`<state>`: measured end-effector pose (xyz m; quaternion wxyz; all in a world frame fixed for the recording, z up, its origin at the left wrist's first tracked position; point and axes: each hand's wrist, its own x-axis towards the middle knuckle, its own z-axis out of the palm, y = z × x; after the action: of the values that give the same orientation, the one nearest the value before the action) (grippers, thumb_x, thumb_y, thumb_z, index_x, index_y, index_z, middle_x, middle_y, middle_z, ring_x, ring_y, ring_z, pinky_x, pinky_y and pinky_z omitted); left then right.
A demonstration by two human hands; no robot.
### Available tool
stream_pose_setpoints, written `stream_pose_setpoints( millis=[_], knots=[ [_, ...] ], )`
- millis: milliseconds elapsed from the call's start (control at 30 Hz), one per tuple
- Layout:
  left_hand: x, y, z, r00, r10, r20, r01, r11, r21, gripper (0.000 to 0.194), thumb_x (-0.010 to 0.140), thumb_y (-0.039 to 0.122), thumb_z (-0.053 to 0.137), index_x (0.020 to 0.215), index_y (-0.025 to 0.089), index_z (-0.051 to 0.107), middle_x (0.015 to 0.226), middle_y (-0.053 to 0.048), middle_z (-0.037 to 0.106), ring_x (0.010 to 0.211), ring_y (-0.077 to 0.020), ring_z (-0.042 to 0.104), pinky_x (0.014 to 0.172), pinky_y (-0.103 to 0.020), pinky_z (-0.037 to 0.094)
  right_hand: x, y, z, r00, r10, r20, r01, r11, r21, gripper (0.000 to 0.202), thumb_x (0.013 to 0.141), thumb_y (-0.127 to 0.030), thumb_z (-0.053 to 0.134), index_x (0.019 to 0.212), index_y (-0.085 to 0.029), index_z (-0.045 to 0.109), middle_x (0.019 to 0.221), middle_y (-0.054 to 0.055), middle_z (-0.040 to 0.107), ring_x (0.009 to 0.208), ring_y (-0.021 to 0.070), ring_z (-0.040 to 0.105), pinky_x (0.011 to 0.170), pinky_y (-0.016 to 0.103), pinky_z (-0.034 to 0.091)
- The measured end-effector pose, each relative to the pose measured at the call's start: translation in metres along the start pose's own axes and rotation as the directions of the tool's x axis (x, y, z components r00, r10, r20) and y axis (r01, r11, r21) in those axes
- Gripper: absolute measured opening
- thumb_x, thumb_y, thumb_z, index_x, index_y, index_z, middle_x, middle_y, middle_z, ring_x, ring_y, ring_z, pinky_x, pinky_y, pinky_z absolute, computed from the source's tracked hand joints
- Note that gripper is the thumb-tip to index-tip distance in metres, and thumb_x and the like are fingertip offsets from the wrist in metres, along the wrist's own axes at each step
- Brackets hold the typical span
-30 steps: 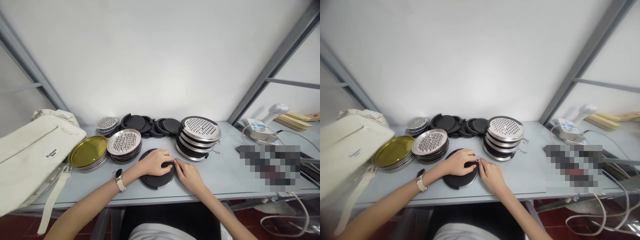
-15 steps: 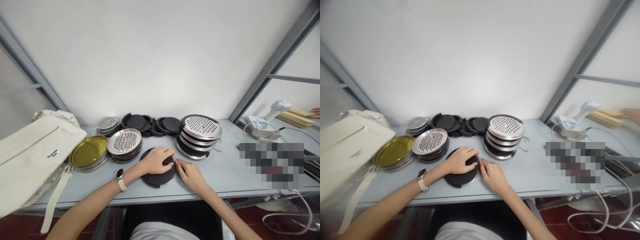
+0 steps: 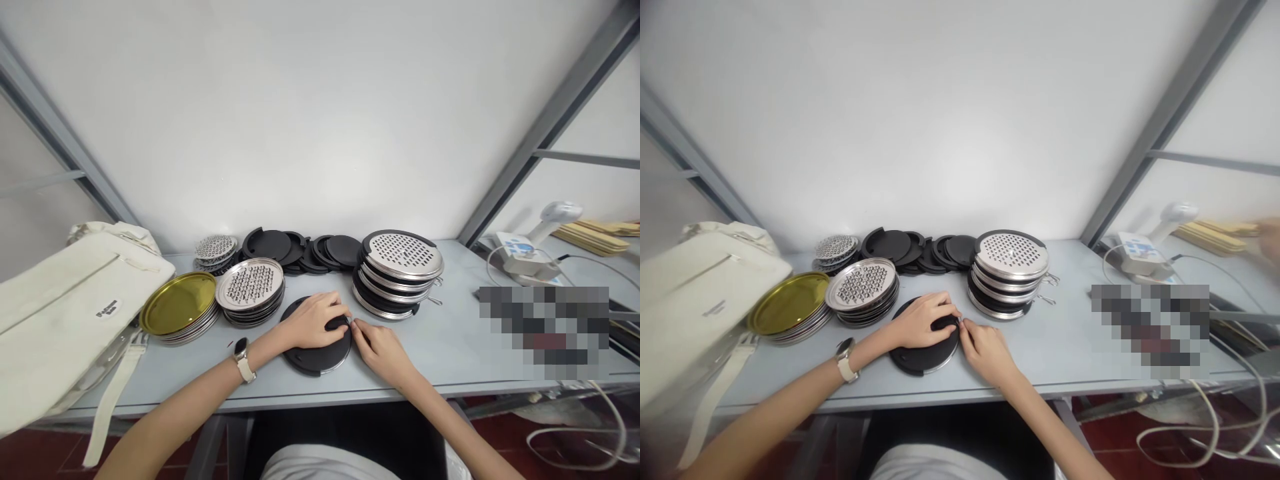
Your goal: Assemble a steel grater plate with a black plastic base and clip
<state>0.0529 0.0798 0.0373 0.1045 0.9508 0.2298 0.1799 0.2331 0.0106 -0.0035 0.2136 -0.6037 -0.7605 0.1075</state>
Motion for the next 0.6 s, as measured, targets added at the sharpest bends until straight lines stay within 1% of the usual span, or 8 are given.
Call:
stream_pose_setpoints(
  millis=[600],
  knots=[
    [0.0004,-0.0017,-0.0002,1.0,0.009,-0.011,-0.01,0.996,-0.085,0.019,0.083,0.023,0.057,0.102,0.019,0.06,0.096,-0.004,0.051,0.09,-0.018,0.051,0.086,-0.03,0.042,-0.0013,-0.0007,-0.0005,1.0,-0.008,-0.002,0.008,1.0,-0.018,0.035,0.097,-0.028,0.029,0.074,-0.02,0.054,0.063,0.003,0.065,0.058,0.0166,0.061,0.055,0.026,0.026]
  ],
)
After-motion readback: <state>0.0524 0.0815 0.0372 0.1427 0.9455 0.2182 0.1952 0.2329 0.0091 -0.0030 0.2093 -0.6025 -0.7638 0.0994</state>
